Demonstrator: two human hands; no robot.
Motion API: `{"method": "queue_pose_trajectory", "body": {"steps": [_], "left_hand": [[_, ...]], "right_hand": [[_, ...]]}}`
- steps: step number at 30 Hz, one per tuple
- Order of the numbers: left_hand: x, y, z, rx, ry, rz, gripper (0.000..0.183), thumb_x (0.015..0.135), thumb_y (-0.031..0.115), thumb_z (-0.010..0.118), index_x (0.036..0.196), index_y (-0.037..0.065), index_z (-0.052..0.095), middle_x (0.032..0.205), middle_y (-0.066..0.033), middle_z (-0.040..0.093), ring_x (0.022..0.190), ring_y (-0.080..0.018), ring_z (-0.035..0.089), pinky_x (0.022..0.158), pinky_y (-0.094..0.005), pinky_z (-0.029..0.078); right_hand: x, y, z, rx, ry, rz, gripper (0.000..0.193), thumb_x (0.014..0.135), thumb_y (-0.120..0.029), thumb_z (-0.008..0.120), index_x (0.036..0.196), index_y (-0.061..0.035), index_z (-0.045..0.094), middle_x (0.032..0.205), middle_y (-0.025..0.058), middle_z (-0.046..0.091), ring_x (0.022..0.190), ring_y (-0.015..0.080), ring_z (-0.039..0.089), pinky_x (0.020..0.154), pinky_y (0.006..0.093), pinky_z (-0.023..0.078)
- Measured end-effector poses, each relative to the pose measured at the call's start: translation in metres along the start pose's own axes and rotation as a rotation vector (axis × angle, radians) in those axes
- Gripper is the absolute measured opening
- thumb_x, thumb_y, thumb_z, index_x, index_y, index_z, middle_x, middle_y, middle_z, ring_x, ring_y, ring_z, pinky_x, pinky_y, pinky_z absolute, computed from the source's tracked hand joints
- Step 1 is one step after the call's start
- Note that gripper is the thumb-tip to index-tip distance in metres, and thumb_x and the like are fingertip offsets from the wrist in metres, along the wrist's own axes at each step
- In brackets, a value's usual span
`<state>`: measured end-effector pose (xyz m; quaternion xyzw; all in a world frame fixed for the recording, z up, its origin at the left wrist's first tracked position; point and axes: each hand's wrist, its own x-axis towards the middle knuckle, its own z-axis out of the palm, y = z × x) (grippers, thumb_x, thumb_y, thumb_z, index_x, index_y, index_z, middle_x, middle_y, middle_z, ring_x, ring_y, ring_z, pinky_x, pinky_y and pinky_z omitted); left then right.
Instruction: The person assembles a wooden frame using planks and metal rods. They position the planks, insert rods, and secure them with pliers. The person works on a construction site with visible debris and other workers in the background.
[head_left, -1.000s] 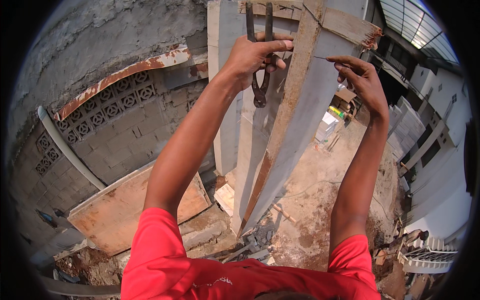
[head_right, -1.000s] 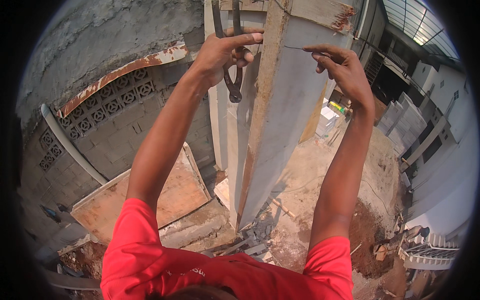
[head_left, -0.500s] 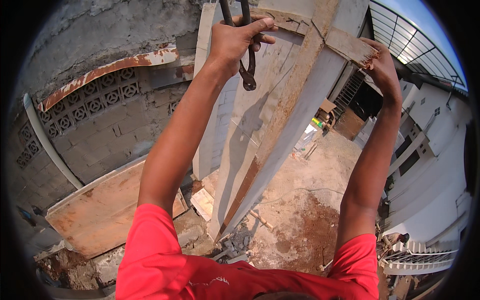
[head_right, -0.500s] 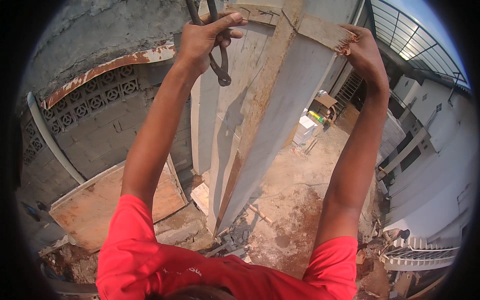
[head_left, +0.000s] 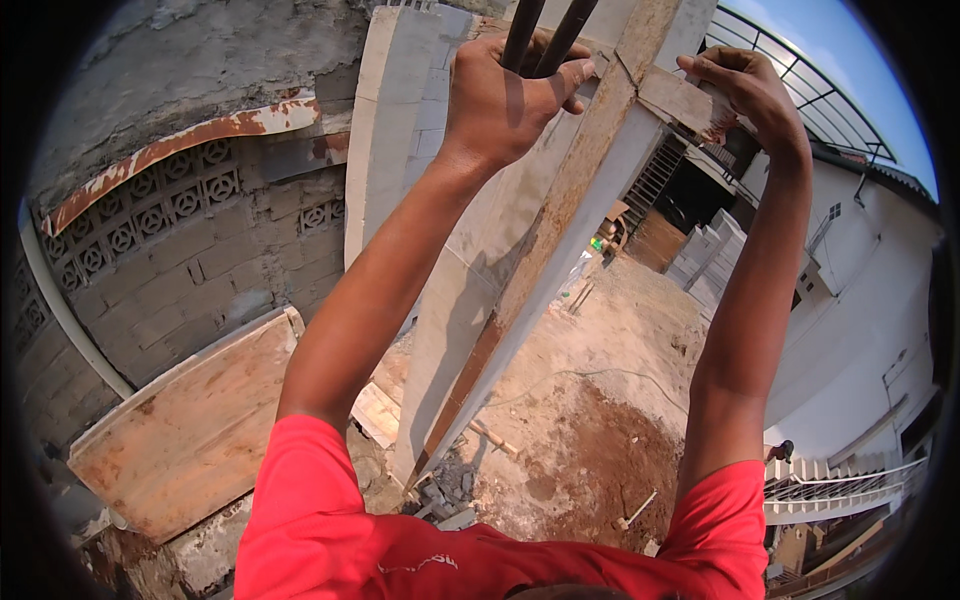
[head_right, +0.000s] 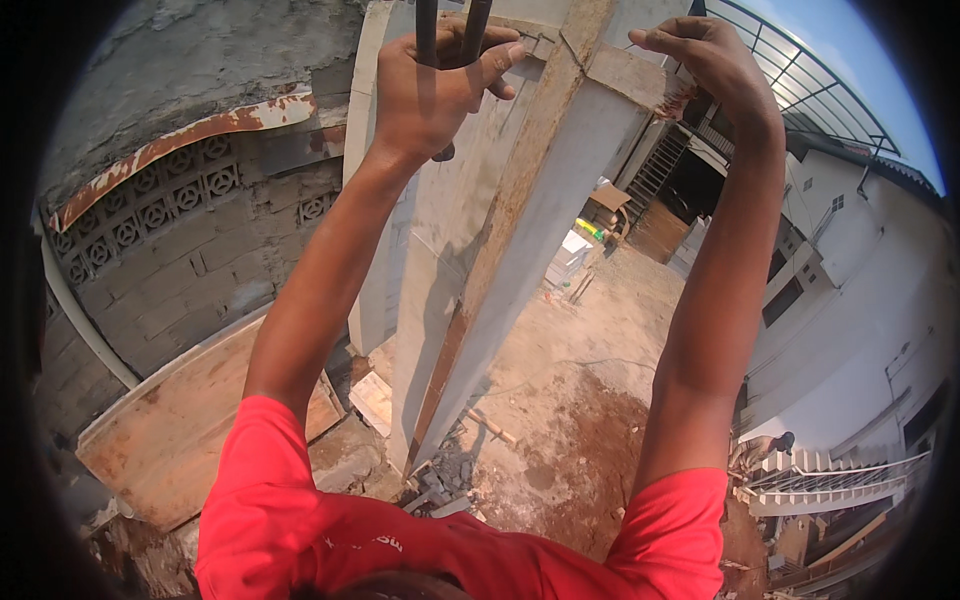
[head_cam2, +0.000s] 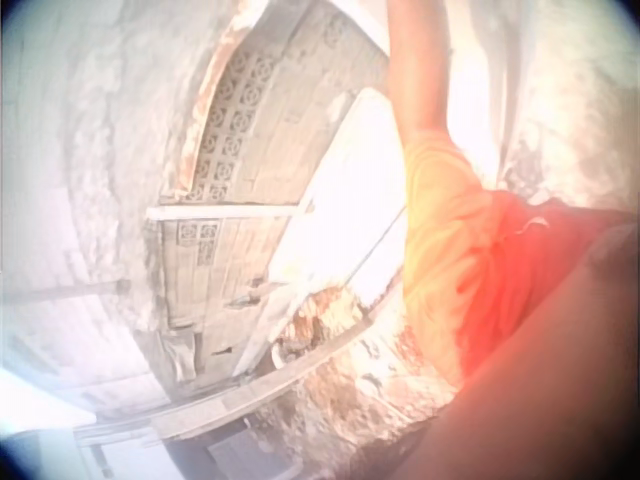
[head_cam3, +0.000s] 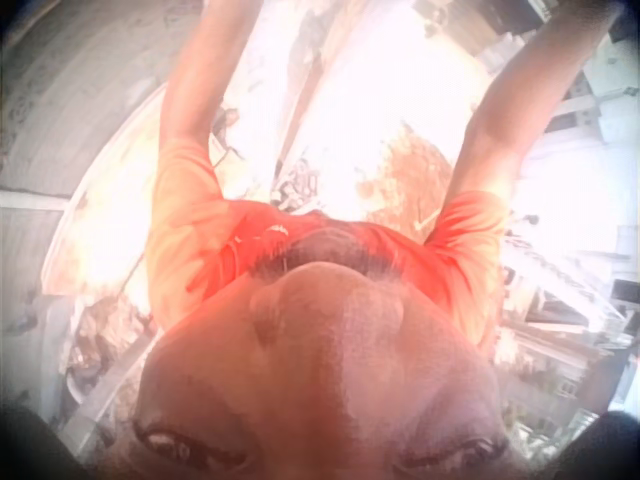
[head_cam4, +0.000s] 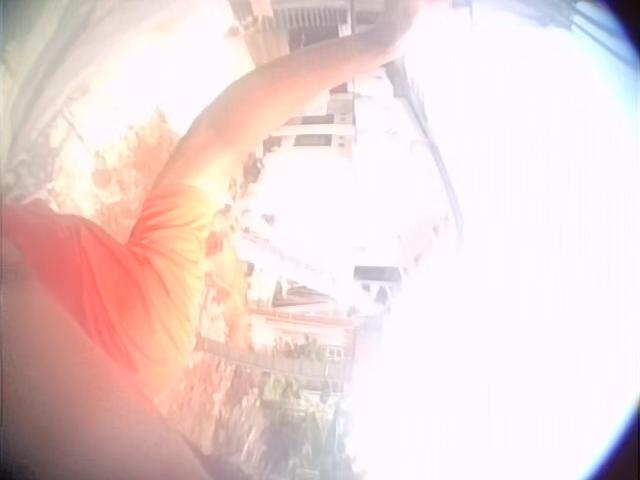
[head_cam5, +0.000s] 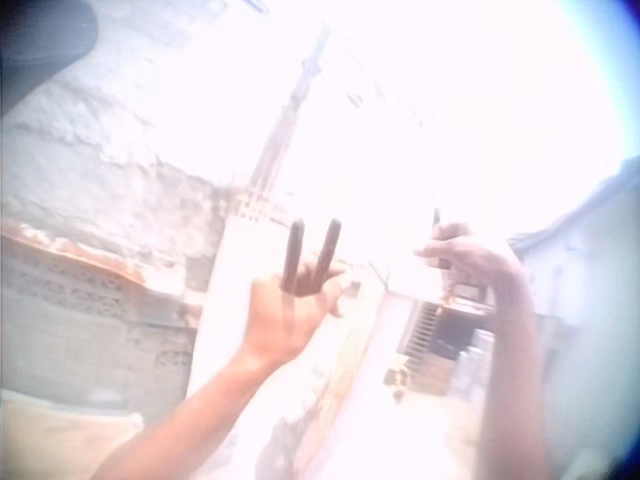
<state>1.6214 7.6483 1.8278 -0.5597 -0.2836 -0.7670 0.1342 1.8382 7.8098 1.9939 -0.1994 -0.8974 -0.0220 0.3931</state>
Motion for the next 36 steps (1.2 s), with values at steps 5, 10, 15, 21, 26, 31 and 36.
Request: {"method": "queue_pose_trajectory", "body": {"steps": [5,10,15,21,26,31,36], "left_hand": [[0.011,0.002,0.015,0.115,0.046,0.136,0.018,0.09,0.018,0.079,0.099,0.003,0.08,0.074,-0.0102,0.077,0.064,-0.0137,0.075,0.069,-0.0304,0.06],[0.043,0.011,0.028,0.3,-0.09,-0.113,0.028,0.086,0.02,0.074,0.104,-0.002,0.076,0.088,-0.0175,0.076,0.08,-0.0248,0.075,0.073,-0.0383,0.059],[0.033,0.019,0.018,-0.07,0.024,-0.078,0.029,0.086,0.006,0.065,0.105,-0.014,0.074,0.09,-0.0205,0.079,0.077,-0.0143,0.074,0.06,-0.0349,0.057],[0.02,-0.005,0.025,-0.061,0.048,0.09,0.017,0.09,0.023,0.081,0.096,0.006,0.08,0.071,-0.0059,0.076,0.065,-0.0151,0.074,0.067,-0.0341,0.058],[0.021,-0.001,0.036,0.042,0.032,0.024,0.02,0.087,0.024,0.082,0.1,0.008,0.081,0.077,-0.0086,0.077,0.072,-0.0184,0.075,0.07,-0.0352,0.058],[0.016,-0.024,0.048,0.008,0.025,0.024,0.024,0.086,0.021,0.083,0.108,0.011,0.082,0.085,-0.0076,0.079,0.078,-0.0154,0.076,0.07,-0.0312,0.058],[0.012,-0.034,0.049,-0.079,-0.029,0.01,0.026,0.085,0.019,0.082,0.111,0.015,0.083,0.092,-0.0055,0.081,0.081,-0.0123,0.075,0.075,-0.0306,0.058]], "right_hand": [[-0.005,-0.032,-0.013,-0.023,-0.015,-0.138,0.04,0.095,-0.038,0.077,0.111,-0.0012,0.078,0.089,0.0025,0.073,0.074,0.0091,0.067,0.068,0.0256,0.056],[-0.017,-0.047,0.015,0.106,0.033,0.024,0.036,0.103,-0.03,0.063,0.12,-0.002,0.077,0.079,0.0021,0.065,0.057,0.0034,0.05,0.05,0.0212,0.041],[-0.021,-0.061,0.02,0.05,0.173,0.094,0.035,0.1,-0.03,0.065,0.116,-0.0018,0.078,0.082,0.003,0.066,0.054,0.0043,0.047,0.048,0.0219,0.038],[-0.035,-0.075,0.026,0.15,0.143,0.172,0.035,0.099,-0.028,0.068,0.12,-0.0006,0.076,0.082,0.0028,0.066,0.054,0.0053,0.049,0.047,0.023,0.039],[-0.1,-0.111,0.068,0.548,0.209,0.227,0.036,0.1,-0.014,0.064,0.131,0.003,0.069,0.08,0.0006,0.063,0.051,0.0031,0.044,0.043,0.0219,0.032],[-0.123,-0.117,0.088,0.769,0.3,0.302,0.041,0.102,-0.013,0.06,0.14,0.0012,0.063,0.078,-0.0023,0.062,0.051,0.0021,0.045,0.042,0.0198,0.031],[-0.137,-0.141,0.111,0.774,0.321,0.306,0.046,0.103,-0.012,0.057,0.147,0.0011,0.056,0.08,-0.0003,0.064,0.051,0.0053,0.053,0.042,0.021,0.038]]}}
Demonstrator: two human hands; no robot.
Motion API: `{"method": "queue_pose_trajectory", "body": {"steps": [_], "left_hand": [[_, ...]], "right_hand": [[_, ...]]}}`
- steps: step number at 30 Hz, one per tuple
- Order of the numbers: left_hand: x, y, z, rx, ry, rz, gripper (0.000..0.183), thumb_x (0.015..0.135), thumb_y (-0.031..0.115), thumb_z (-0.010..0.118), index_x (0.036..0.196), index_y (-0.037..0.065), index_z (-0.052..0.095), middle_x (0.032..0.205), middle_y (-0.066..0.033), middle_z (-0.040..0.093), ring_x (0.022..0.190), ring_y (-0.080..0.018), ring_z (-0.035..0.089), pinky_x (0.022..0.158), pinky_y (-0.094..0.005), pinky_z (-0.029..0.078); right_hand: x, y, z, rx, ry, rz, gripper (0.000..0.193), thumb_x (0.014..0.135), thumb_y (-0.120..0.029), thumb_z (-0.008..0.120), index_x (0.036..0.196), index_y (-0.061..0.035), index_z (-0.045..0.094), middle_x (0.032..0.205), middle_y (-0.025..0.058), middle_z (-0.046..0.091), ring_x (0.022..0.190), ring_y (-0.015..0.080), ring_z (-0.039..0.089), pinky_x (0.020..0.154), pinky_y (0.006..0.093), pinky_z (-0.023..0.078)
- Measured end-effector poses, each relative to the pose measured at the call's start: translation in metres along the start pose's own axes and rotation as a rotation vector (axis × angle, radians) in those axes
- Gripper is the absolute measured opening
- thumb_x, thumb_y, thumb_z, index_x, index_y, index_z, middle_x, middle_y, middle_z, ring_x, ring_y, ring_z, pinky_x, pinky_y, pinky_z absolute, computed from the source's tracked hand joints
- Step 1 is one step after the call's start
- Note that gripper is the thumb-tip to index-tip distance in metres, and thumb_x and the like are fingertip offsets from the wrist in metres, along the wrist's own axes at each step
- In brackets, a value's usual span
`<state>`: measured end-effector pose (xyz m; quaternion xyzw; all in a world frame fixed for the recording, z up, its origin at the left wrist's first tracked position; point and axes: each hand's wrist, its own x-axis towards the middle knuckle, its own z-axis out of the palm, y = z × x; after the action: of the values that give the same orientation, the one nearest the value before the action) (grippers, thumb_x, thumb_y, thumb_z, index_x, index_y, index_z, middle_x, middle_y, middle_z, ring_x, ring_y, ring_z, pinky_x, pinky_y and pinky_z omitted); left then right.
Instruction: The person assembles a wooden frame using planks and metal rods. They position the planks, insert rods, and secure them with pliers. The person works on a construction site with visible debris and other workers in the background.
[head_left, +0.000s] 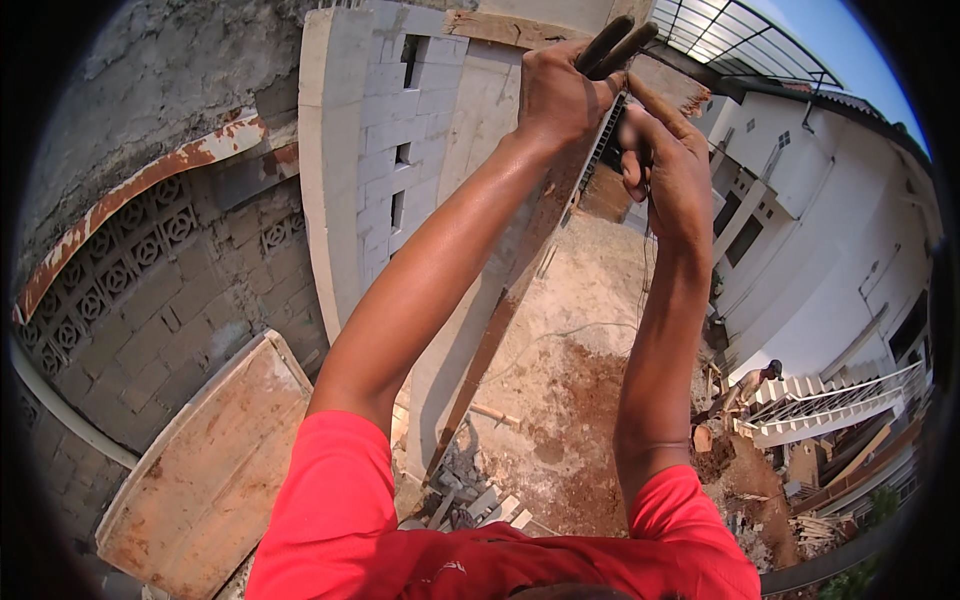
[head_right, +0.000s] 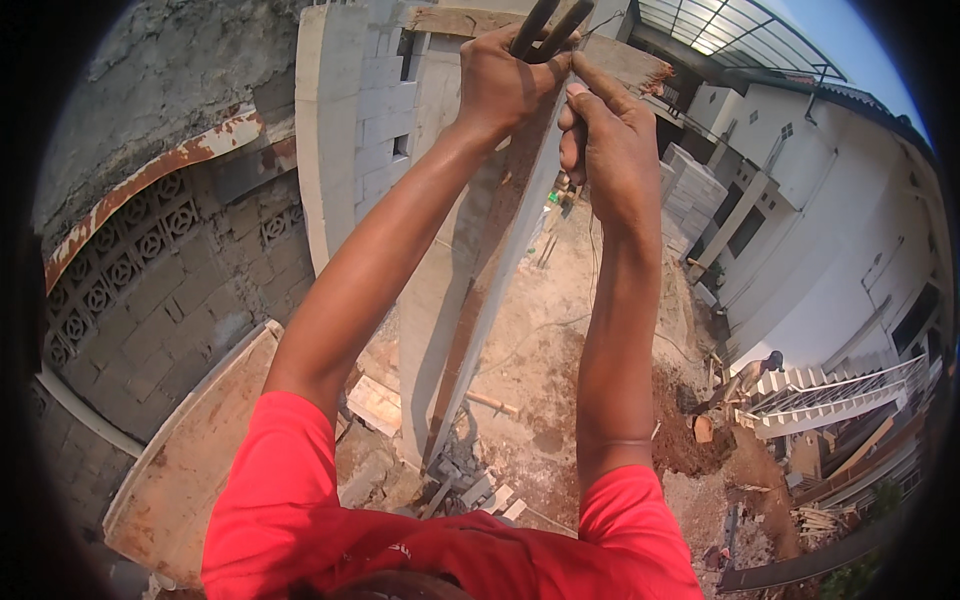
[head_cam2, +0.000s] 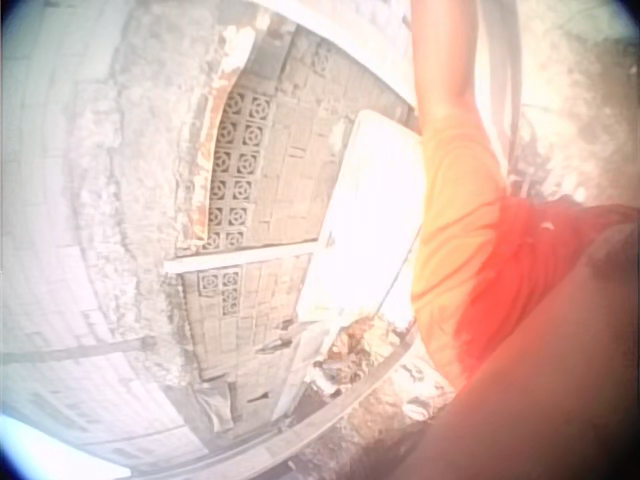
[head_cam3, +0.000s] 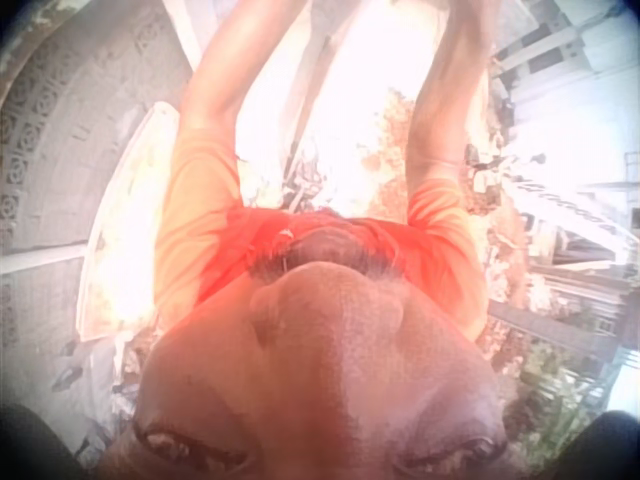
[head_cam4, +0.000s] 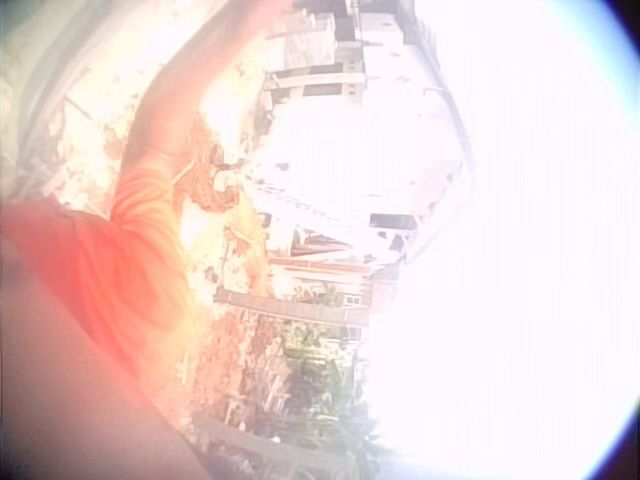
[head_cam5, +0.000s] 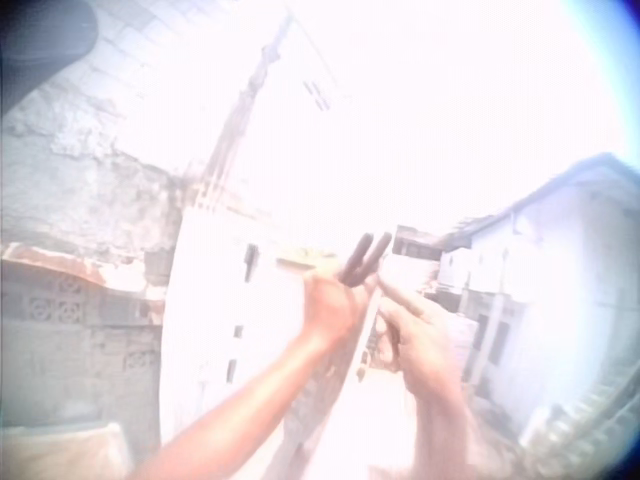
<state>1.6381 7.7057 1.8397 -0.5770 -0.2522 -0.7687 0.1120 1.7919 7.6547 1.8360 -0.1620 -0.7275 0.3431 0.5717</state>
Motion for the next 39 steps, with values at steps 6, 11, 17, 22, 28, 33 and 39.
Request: {"method": "queue_pose_trajectory", "body": {"steps": [6,11,17,22,28,33,39], "left_hand": [[0.007,-0.003,0.002,0.018,0.105,0.15,0.023,0.082,0.02,0.083,0.102,0.01,0.08,0.081,-0.0132,0.076,0.074,-0.0243,0.076,0.069,-0.0352,0.057],[0.001,0.03,-0.004,-0.351,0.067,-0.085,0.026,0.086,0.014,0.071,0.107,0.001,0.079,0.091,-0.018,0.078,0.083,-0.0186,0.076,0.069,-0.0355,0.059],[0.002,0.004,0.005,0.057,0.143,0.096,0.029,0.084,0.031,0.085,0.108,0.014,0.081,0.083,-0.0101,0.078,0.077,-0.0238,0.077,0.072,-0.0349,0.059],[0.002,0.006,0.002,0.101,0.128,0.038,0.028,0.083,0.031,0.085,0.106,0.015,0.081,0.083,-0.01,0.077,0.078,-0.0275,0.076,0.071,-0.0362,0.058],[0.003,0.006,0.003,0.099,0.132,0.008,0.026,0.083,0.033,0.083,0.103,0.016,0.081,0.082,-0.0087,0.077,0.077,-0.0278,0.075,0.072,-0.0368,0.058],[0.022,0.026,-0.015,0.043,-0.005,-0.229,0.024,0.082,0.035,0.084,0.092,0.012,0.082,0.075,-0.0073,0.077,0.075,-0.0199,0.076,0.074,-0.0353,0.059],[0.058,0.056,-0.013,0.227,0.054,-0.231,0.024,0.081,0.024,0.082,0.09,0.002,0.08,0.086,-0.0142,0.079,0.072,-0.0218,0.077,0.066,-0.0356,0.06]], "right_hand": [[-0.004,-0.005,0.01,-0.089,-0.063,-0.104,0.043,0.104,-0.015,0.058,0.143,0.0035,0.056,0.082,0.0045,0.067,0.052,0.0102,0.061,0.042,0.0226,0.042],[0.007,-0.02,0.002,-0.364,-0.12,-0.103,0.041,0.104,-0.026,0.065,0.136,-0.0004,0.061,0.089,0.0085,0.072,0.056,0.0117,0.067,0.048,0.0235,0.047],[0.09,-0.026,-0.054,-0.976,0.145,-0.756,0.045,0.092,-0.037,0.081,0.129,-0.0128,0.073,0.118,0.0118,0.073,0.095,0.0187,0.072,0.081,0.0325,0.06],[0.123,-0.035,-0.056,-1.066,-0.032,-0.647,0.034,0.09,-0.031,0.082,0.116,-0.0103,0.077,0.103,0.008,0.078,0.089,0.0169,0.072,0.08,0.0318,0.059],[0.133,-0.02,-0.064,-0.957,-0.052,-0.461,0.028,0.09,-0.029,0.078,0.114,-0.0128,0.078,0.1,0.0086,0.078,0.088,0.0181,0.074,0.081,0.0337,0.058],[0.111,-0.016,-0.048,-1.227,0.09,-0.537,0.023,0.088,-0.031,0.071,0.108,-0.0256,0.082,0.106,0.004,0.076,0.098,0.0247,0.073,0.088,0.0422,0.055],[0.097,-0.024,-0.03,-1.44,0.163,-0.621,0.028,0.085,-0.033,0.068,0.104,-0.0213,0.084,0.105,0.0089,0.077,0.105,0.0351,0.069,0.091,0.0515,0.05]]}}
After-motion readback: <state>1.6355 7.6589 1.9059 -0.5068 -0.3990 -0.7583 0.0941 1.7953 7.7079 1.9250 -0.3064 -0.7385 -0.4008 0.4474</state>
